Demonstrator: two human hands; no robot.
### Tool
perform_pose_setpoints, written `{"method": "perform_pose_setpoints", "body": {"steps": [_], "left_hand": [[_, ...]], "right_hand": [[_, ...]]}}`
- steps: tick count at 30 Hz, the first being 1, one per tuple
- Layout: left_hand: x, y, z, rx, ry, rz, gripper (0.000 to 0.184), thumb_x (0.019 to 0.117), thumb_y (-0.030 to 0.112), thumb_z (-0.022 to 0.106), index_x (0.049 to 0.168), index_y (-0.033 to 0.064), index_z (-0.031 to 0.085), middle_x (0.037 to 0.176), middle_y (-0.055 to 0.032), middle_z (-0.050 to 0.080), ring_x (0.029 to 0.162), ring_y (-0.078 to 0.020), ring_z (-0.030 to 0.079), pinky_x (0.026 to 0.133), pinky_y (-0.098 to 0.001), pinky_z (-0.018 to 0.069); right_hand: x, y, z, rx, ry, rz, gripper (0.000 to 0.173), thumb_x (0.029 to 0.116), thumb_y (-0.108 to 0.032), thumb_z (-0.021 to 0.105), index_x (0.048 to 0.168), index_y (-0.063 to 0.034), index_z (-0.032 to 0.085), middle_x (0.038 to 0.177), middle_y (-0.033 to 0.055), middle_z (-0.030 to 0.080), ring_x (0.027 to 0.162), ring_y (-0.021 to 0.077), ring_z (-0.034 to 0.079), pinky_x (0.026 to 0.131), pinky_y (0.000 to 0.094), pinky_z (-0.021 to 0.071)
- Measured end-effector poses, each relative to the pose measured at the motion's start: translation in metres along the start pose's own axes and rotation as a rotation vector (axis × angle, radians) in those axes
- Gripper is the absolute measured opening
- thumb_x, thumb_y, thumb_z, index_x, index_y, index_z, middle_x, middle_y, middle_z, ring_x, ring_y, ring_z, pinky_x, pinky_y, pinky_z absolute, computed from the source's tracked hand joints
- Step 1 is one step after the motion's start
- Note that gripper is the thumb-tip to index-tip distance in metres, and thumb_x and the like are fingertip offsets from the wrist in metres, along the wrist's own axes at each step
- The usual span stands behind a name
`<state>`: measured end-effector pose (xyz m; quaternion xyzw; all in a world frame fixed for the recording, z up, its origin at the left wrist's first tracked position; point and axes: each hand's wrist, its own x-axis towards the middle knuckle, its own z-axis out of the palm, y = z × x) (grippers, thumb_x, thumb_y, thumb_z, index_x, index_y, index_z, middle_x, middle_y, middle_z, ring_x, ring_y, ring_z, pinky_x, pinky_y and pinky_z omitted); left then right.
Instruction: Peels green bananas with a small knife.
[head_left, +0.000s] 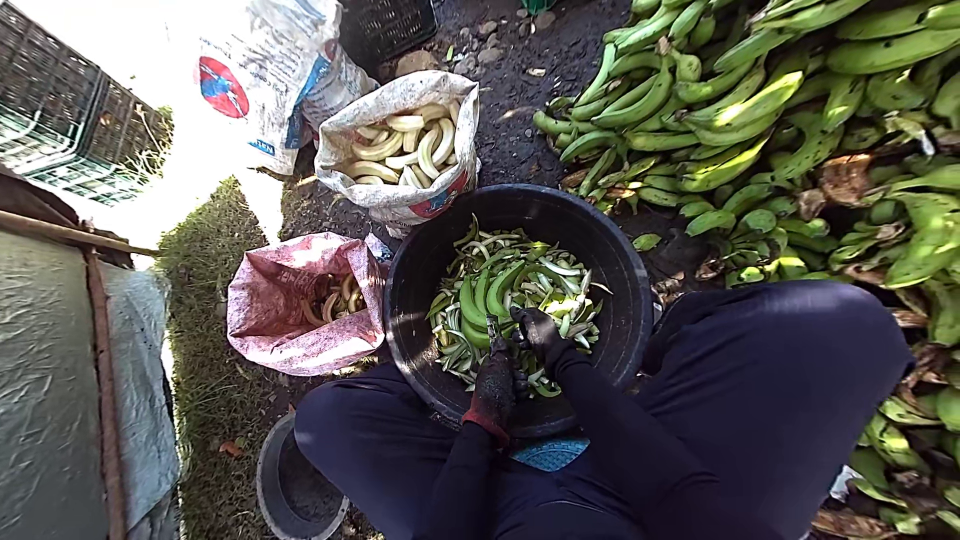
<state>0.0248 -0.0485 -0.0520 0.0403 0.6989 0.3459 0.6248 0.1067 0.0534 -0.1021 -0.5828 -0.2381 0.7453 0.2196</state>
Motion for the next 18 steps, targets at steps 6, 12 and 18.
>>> {"method": "perform_pose_setpoints", "body": {"steps": [6, 12, 18], "left_hand": [[0.006, 0.020, -0.007, -0.070, -0.102, -0.015, 0.063, 0.1081, 0.060, 0.024, 0.093, 0.0072, 0.056, 0.063, -0.0022, 0.051, 0.048, -0.0134, 0.048, 0.044, -0.0280, 0.0426], [0.016, -0.016, -0.004, 0.075, -0.031, 0.135, 0.050, 0.1102, 0.051, 0.035, 0.131, 0.0078, 0.051, 0.083, -0.0090, 0.062, 0.062, -0.0196, 0.063, 0.057, -0.0350, 0.0575], [0.010, -0.009, -0.002, 0.043, -0.080, 0.321, 0.046, 0.1115, 0.041, 0.038, 0.138, 0.0055, 0.050, 0.092, -0.0119, 0.065, 0.068, -0.0213, 0.066, 0.061, -0.0356, 0.0599]], "right_hand": [[0.005, -0.006, -0.002, -0.113, -0.053, -0.057, 0.029, 0.1083, -0.028, 0.050, 0.121, -0.0026, 0.055, 0.071, 0.0023, 0.053, 0.051, 0.0102, 0.049, 0.045, 0.0253, 0.0435], [0.007, -0.006, -0.008, 0.147, -0.065, 0.017, 0.029, 0.1103, -0.032, 0.042, 0.119, -0.0076, 0.057, 0.064, 0.0005, 0.049, 0.045, 0.0086, 0.043, 0.040, 0.0230, 0.0369], [0.005, -0.018, -0.034, 0.233, -0.043, 0.023, 0.036, 0.1105, -0.033, 0.039, 0.129, -0.0093, 0.058, 0.063, 0.0015, 0.054, 0.044, 0.0099, 0.046, 0.040, 0.0250, 0.0404]]}}
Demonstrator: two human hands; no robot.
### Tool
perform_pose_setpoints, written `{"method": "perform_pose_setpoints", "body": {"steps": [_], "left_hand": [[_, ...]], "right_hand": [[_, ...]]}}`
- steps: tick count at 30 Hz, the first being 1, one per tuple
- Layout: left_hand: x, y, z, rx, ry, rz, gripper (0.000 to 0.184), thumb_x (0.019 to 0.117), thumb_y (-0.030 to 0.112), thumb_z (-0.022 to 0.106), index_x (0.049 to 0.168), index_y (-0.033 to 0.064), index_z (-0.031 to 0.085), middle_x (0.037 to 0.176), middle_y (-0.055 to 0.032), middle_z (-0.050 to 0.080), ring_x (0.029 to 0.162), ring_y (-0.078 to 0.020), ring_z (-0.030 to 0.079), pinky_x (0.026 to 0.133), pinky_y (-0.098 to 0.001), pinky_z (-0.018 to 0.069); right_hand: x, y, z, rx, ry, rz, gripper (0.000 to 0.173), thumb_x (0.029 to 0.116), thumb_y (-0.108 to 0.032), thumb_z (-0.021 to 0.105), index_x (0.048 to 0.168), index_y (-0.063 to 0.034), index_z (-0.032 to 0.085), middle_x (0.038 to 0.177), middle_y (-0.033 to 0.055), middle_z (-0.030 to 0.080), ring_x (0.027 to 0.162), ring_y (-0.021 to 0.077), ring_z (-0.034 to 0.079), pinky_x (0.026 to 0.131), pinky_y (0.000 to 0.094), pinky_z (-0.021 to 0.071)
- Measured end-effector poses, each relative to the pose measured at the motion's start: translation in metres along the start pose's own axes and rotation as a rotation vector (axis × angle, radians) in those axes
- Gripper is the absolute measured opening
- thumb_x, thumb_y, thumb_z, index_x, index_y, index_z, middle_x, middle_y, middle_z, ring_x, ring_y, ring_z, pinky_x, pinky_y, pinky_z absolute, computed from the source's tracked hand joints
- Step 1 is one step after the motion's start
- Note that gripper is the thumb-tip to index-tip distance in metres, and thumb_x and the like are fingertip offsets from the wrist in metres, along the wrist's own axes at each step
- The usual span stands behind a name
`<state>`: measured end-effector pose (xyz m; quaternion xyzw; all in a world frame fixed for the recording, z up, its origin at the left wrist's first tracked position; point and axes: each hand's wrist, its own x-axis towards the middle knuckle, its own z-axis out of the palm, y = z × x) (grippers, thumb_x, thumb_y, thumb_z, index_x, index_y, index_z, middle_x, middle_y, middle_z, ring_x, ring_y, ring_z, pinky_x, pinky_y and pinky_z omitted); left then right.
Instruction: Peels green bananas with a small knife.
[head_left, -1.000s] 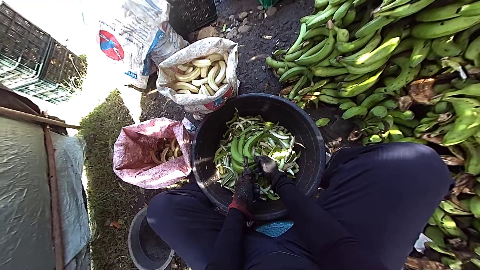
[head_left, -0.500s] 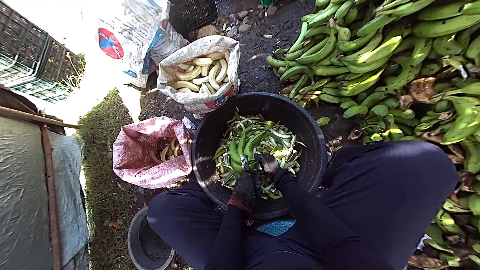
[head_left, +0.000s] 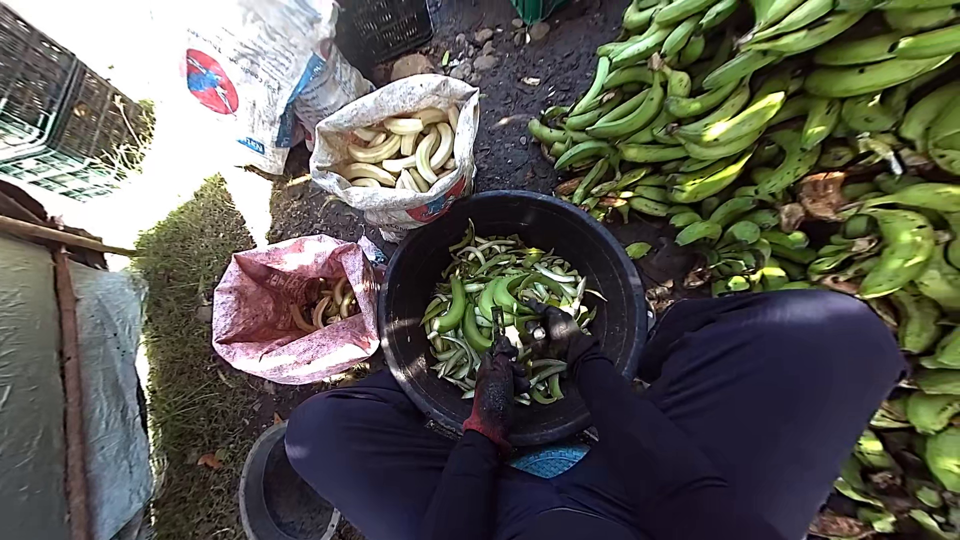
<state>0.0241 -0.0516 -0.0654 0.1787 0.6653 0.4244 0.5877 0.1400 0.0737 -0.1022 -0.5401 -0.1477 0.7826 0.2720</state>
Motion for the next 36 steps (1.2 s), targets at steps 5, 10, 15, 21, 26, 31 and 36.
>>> {"method": "perform_pose_setpoints", "body": {"steps": [5, 10, 15, 21, 26, 31, 36], "left_hand": [[0.000, 0.023, -0.002, 0.182, -0.049, -0.114, 0.048, 0.1096, 0.049, 0.040, 0.139, 0.0115, 0.048, 0.090, -0.0103, 0.066, 0.065, -0.0217, 0.067, 0.057, -0.0365, 0.0597], [0.002, 0.020, 0.001, 0.228, -0.067, -0.139, 0.045, 0.1089, 0.046, 0.044, 0.138, 0.0134, 0.052, 0.092, -0.0109, 0.066, 0.066, -0.0234, 0.067, 0.057, -0.0381, 0.0599], [0.004, 0.022, 0.004, 0.328, -0.065, -0.162, 0.048, 0.1085, 0.051, 0.040, 0.136, 0.0148, 0.054, 0.088, -0.0088, 0.066, 0.063, -0.0213, 0.066, 0.057, -0.0373, 0.0595], [0.033, 0.027, 0.009, 0.279, -0.098, -0.374, 0.062, 0.1074, 0.062, 0.029, 0.106, 0.0071, 0.059, 0.070, -0.0077, 0.060, 0.055, -0.0197, 0.061, 0.051, -0.0347, 0.0546], [0.013, 0.031, 0.011, 0.307, -0.079, -0.301, 0.057, 0.1083, 0.058, 0.032, 0.125, 0.0084, 0.054, 0.078, -0.0089, 0.064, 0.061, -0.0205, 0.066, 0.057, -0.0368, 0.0594], [-0.014, 0.024, 0.009, 0.375, -0.012, -0.237, 0.058, 0.1060, 0.060, 0.038, 0.138, 0.0132, 0.050, 0.088, -0.0089, 0.067, 0.066, -0.0206, 0.069, 0.062, -0.0386, 0.0621], [-0.014, 0.018, 0.011, 0.294, -0.002, -0.287, 0.064, 0.1046, 0.066, 0.034, 0.131, 0.0109, 0.053, 0.084, -0.0088, 0.066, 0.063, -0.0202, 0.067, 0.059, -0.0364, 0.0608]], "right_hand": [[-0.001, 0.004, -0.026, -0.210, -0.062, -0.028, 0.032, 0.1062, -0.035, 0.050, 0.119, -0.0081, 0.062, 0.068, 0.0041, 0.058, 0.052, 0.0145, 0.055, 0.049, 0.0312, 0.0499], [-0.002, 0.005, -0.039, -0.271, -0.077, -0.093, 0.029, 0.1054, -0.030, 0.053, 0.112, -0.0048, 0.064, 0.068, 0.0050, 0.062, 0.053, 0.0140, 0.059, 0.049, 0.0294, 0.0521], [-0.009, 0.000, -0.039, -0.313, -0.069, -0.097, 0.027, 0.1042, -0.027, 0.055, 0.111, -0.0037, 0.066, 0.068, 0.0037, 0.062, 0.051, 0.0110, 0.057, 0.047, 0.0258, 0.0488], [-0.003, 0.002, -0.034, -0.415, -0.148, -0.040, 0.027, 0.1035, -0.027, 0.056, 0.119, -0.0069, 0.066, 0.072, 0.0035, 0.062, 0.056, 0.0114, 0.057, 0.051, 0.0268, 0.0490], [-0.001, 0.012, -0.037, -0.279, -0.082, -0.038, 0.034, 0.1067, -0.035, 0.047, 0.116, -0.0083, 0.066, 0.067, 0.0040, 0.061, 0.052, 0.0128, 0.056, 0.048, 0.0279, 0.0478], [-0.001, 0.017, -0.033, -0.119, -0.033, 0.017, 0.035, 0.1066, -0.038, 0.046, 0.114, -0.0095, 0.066, 0.062, 0.0038, 0.059, 0.049, 0.0147, 0.055, 0.048, 0.0300, 0.0482], [-0.007, 0.022, -0.032, -0.115, -0.046, 0.005, 0.032, 0.1063, -0.035, 0.048, 0.115, -0.0096, 0.066, 0.061, 0.0013, 0.055, 0.046, 0.0108, 0.049, 0.045, 0.0267, 0.0447]]}}
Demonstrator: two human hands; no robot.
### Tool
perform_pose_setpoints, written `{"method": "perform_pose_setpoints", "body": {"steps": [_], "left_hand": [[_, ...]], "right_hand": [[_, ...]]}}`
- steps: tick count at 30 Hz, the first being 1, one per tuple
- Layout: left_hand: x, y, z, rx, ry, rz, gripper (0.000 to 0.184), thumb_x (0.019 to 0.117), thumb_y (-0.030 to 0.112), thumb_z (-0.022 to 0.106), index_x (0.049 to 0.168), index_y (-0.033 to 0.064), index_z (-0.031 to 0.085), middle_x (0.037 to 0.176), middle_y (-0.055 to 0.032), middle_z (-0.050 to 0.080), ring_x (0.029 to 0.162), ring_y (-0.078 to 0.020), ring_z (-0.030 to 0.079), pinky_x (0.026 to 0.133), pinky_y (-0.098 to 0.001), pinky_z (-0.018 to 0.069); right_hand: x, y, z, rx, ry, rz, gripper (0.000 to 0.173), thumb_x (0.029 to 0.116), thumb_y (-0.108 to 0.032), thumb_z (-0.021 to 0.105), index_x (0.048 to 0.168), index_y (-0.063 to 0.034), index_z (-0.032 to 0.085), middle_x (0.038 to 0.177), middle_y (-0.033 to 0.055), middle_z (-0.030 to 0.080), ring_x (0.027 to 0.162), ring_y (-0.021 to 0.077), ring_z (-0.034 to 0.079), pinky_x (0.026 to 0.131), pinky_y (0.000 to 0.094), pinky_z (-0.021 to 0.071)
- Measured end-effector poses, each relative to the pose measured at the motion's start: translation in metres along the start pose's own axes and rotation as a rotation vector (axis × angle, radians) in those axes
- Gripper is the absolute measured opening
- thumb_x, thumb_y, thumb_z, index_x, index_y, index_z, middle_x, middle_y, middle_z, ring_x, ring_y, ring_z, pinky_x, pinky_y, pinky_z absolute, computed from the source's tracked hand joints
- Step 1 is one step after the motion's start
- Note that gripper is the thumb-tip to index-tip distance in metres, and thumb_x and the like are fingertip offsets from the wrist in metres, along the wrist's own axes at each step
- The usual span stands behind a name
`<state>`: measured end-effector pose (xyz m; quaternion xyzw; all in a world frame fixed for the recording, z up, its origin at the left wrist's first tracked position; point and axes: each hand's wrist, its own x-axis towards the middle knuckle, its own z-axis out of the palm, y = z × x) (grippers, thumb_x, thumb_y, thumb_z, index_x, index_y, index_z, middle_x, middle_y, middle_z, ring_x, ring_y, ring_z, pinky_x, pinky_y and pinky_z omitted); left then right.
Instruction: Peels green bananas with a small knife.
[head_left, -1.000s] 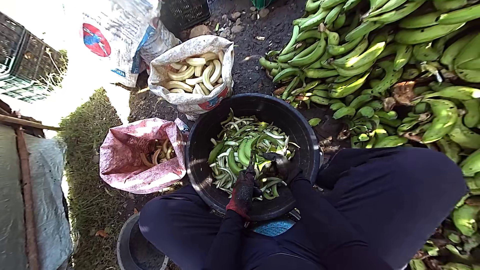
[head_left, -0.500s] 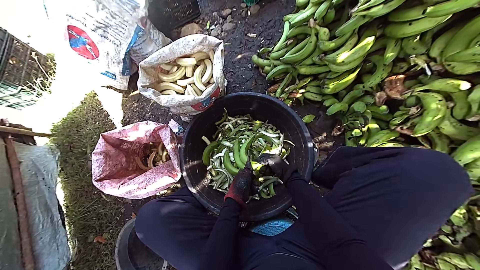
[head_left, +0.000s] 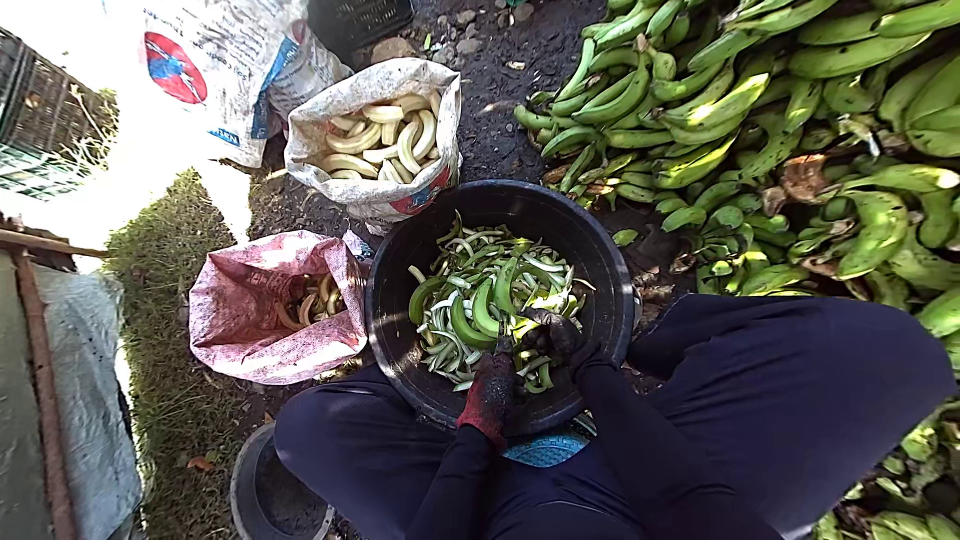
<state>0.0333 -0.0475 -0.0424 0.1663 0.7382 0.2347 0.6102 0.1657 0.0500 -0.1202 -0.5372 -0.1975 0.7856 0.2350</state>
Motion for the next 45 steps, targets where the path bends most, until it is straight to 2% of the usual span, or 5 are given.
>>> {"method": "perform_pose_setpoints", "body": {"steps": [8, 23, 31, 38, 45], "left_hand": [[0.020, -0.030, 0.007, 0.059, -0.248, -0.182, 0.071, 0.1027, 0.071, 0.029, 0.093, 0.0083, 0.061, 0.066, -0.0058, 0.058, 0.055, -0.0197, 0.060, 0.053, -0.0370, 0.0550], [-0.017, 0.107, -0.120, 0.831, -0.011, 0.202, 0.071, 0.0975, 0.076, 0.035, 0.124, 0.0180, 0.065, 0.101, -0.0107, 0.071, 0.090, -0.0277, 0.070, 0.083, -0.0563, 0.0566], [-0.004, 0.113, -0.120, 0.204, -0.008, 0.317, 0.060, 0.1015, 0.066, 0.045, 0.135, 0.0190, 0.060, 0.099, -0.0068, 0.070, 0.075, -0.0197, 0.070, 0.066, -0.0390, 0.0617], [0.006, 0.102, -0.107, 0.097, -0.007, 0.458, 0.048, 0.1009, 0.053, 0.058, 0.132, 0.0175, 0.062, 0.115, -0.0065, 0.070, 0.094, -0.0201, 0.072, 0.082, -0.0427, 0.0625], [0.003, 0.099, -0.088, 0.205, -0.090, 0.617, 0.051, 0.1049, 0.056, 0.045, 0.139, 0.0209, 0.060, 0.120, -0.0047, 0.069, 0.098, -0.0187, 0.071, 0.083, -0.0433, 0.0614]], "right_hand": [[-0.004, -0.003, -0.002, -0.004, 0.211, -0.183, 0.034, 0.1081, -0.034, 0.044, 0.105, -0.0075, 0.064, 0.064, 0.0018, 0.057, 0.048, 0.0109, 0.051, 0.046, 0.0280, 0.0456], [0.026, -0.085, 0.061, -0.844, 0.247, -0.219, 0.062, 0.1050, -0.043, 0.051, 0.152, -0.0044, 0.042, 0.146, 0.0233, 0.053, 0.134, 0.0362, 0.053, 0.111, 0.0556, 0.0425], [0.057, -0.043, 0.080, -1.291, 0.468, -0.075, 0.077, 0.0936, -0.051, 0.061, 0.160, -0.0256, 0.030, 0.145, 0.0205, 0.053, 0.124, 0.0424, 0.058, 0.096, 0.0624, 0.0499], [0.031, -0.052, 0.008, -0.343, 0.091, -0.306, 0.061, 0.1064, -0.026, 0.052, 0.161, -0.0170, 0.027, 0.136, 0.0200, 0.059, 0.112, 0.0298, 0.066, 0.090, 0.0484, 0.0568], [-0.036, -0.097, 0.024, 0.428, -0.443, -0.284, 0.064, 0.1053, -0.059, 0.022, 0.125, -0.0086, 0.056, 0.095, 0.0109, 0.068, 0.079, 0.0219, 0.068, 0.064, 0.0350, 0.0593]]}}
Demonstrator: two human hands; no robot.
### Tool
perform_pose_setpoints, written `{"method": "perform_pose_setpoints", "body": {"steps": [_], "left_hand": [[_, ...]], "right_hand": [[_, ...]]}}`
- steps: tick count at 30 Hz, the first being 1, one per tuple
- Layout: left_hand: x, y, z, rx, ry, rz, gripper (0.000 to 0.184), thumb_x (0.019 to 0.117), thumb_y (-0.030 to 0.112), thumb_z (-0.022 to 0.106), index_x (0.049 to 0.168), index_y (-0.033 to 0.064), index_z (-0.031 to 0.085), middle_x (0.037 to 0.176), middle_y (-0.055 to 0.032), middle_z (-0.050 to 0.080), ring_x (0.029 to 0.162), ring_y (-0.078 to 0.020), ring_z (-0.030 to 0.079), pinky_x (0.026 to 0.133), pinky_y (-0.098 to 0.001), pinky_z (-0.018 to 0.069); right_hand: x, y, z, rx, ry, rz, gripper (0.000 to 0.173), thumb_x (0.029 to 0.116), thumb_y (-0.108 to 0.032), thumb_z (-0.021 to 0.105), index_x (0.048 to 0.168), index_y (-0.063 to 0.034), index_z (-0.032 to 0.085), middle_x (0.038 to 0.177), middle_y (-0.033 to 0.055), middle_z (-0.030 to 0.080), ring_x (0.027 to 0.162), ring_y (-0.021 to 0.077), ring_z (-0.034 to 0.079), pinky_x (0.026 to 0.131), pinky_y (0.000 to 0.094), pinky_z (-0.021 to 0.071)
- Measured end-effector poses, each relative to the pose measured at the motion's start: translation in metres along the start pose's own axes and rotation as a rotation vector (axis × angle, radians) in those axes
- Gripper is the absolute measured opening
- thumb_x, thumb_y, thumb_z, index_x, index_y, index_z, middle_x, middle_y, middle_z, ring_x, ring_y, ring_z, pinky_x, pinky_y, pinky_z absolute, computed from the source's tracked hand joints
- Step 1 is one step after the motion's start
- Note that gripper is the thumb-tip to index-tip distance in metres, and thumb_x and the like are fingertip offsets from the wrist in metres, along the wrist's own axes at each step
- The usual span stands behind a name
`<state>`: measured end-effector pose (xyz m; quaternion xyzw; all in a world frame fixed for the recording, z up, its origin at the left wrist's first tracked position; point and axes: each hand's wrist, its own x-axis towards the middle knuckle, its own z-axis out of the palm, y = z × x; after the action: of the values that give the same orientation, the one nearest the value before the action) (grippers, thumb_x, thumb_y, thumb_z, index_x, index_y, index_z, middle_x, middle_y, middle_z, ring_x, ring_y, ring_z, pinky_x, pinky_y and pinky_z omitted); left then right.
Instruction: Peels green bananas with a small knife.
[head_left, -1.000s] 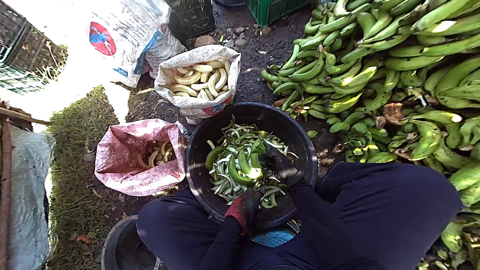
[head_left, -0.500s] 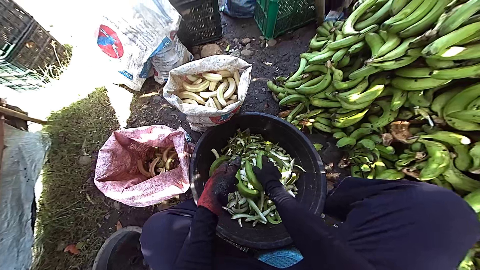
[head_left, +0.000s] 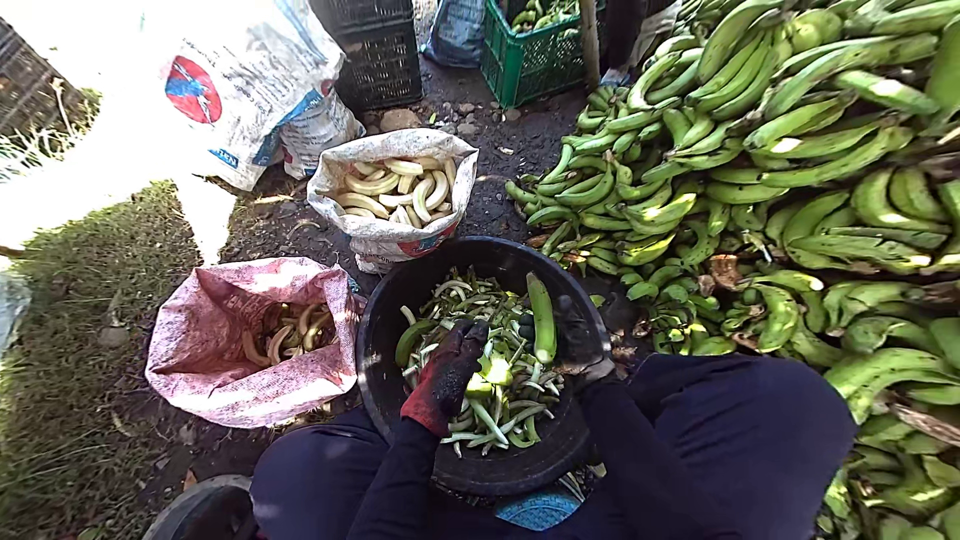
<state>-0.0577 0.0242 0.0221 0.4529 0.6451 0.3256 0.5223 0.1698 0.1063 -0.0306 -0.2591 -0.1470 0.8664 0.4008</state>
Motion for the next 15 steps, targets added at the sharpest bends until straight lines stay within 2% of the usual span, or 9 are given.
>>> {"method": "perform_pose_setpoints", "body": {"steps": [2, 4, 6, 7, 10, 13, 15], "left_hand": [[-0.001, -0.001, 0.010, 0.062, -0.031, 0.022, 0.050, 0.1064, 0.054, 0.042, 0.138, 0.0205, 0.061, 0.119, -0.0056, 0.069, 0.097, -0.0191, 0.070, 0.083, -0.0439, 0.0608], [-0.001, -0.002, 0.018, 0.182, -0.082, 0.047, 0.049, 0.1061, 0.055, 0.042, 0.136, 0.0219, 0.063, 0.122, -0.0050, 0.068, 0.103, -0.0175, 0.068, 0.089, -0.0436, 0.0585], [-0.001, -0.004, 0.023, 0.314, -0.138, 0.110, 0.049, 0.1055, 0.055, 0.043, 0.138, 0.0249, 0.063, 0.128, -0.0038, 0.067, 0.116, -0.0160, 0.064, 0.102, -0.0442, 0.0527], [-0.002, -0.007, 0.027, 0.372, -0.149, 0.156, 0.049, 0.1049, 0.056, 0.043, 0.137, 0.0263, 0.064, 0.125, -0.0029, 0.068, 0.117, -0.0159, 0.064, 0.104, -0.0448, 0.0516], [-0.005, -0.009, 0.032, 0.465, -0.176, 0.220, 0.046, 0.1043, 0.055, 0.044, 0.136, 0.0284, 0.065, 0.120, -0.0027, 0.069, 0.114, -0.0172, 0.065, 0.101, -0.0459, 0.0528], [-0.008, -0.008, 0.032, 0.462, -0.168, 0.232, 0.045, 0.1035, 0.055, 0.047, 0.134, 0.0287, 0.066, 0.119, -0.0024, 0.069, 0.113, -0.0171, 0.065, 0.100, -0.0454, 0.0533], [-0.006, -0.010, 0.031, 0.444, -0.165, 0.232, 0.045, 0.1027, 0.057, 0.048, 0.134, 0.0293, 0.066, 0.119, -0.0018, 0.069, 0.112, -0.0162, 0.065, 0.100, -0.0443, 0.0532]], "right_hand": [[0.001, -0.004, 0.008, -0.105, 0.044, 0.048, 0.059, 0.1086, -0.053, 0.020, 0.121, -0.0074, 0.056, 0.089, 0.0084, 0.067, 0.068, 0.0159, 0.067, 0.053, 0.0277, 0.0580], [-0.002, -0.003, 0.023, -0.213, 0.216, 0.048, 0.056, 0.1107, -0.049, 0.022, 0.112, -0.0069, 0.058, 0.081, 0.0087, 0.068, 0.058, 0.0146, 0.066, 0.046, 0.0265, 0.0556], [-0.002, 0.000, 0.021, -0.276, 0.187, -0.004, 0.054, 0.1119, -0.043, 0.017, 0.117, -0.0069, 0.057, 0.085, 0.0085, 0.068, 0.061, 0.0143, 0.065, 0.050, 0.0267, 0.0564], [-0.002, 0.002, 0.018, -0.286, 0.161, -0.025, 0.053, 0.1117, -0.041, 0.017, 0.120, -0.0074, 0.056, 0.088, 0.0083, 0.068, 0.065, 0.0142, 0.065, 0.054, 0.0268, 0.0570], [-0.007, 0.002, 0.024, -0.378, 0.218, -0.067, 0.049, 0.1125, -0.037, 0.020, 0.124, -0.0069, 0.058, 0.091, 0.0083, 0.069, 0.071, 0.0148, 0.067, 0.061, 0.0274, 0.0579], [-0.005, 0.000, 0.027, -0.318, 0.231, -0.017, 0.050, 0.1127, -0.035, 0.021, 0.115, -0.0031, 0.058, 0.086, 0.0105, 0.068, 0.068, 0.0161, 0.067, 0.059, 0.0276, 0.0581], [0.000, 0.000, 0.019, -0.283, 0.158, 0.039, 0.052, 0.1119, -0.038, 0.017, 0.117, -0.0057, 0.057, 0.086, 0.0093, 0.068, 0.069, 0.0156, 0.067, 0.061, 0.0284, 0.0583]]}}
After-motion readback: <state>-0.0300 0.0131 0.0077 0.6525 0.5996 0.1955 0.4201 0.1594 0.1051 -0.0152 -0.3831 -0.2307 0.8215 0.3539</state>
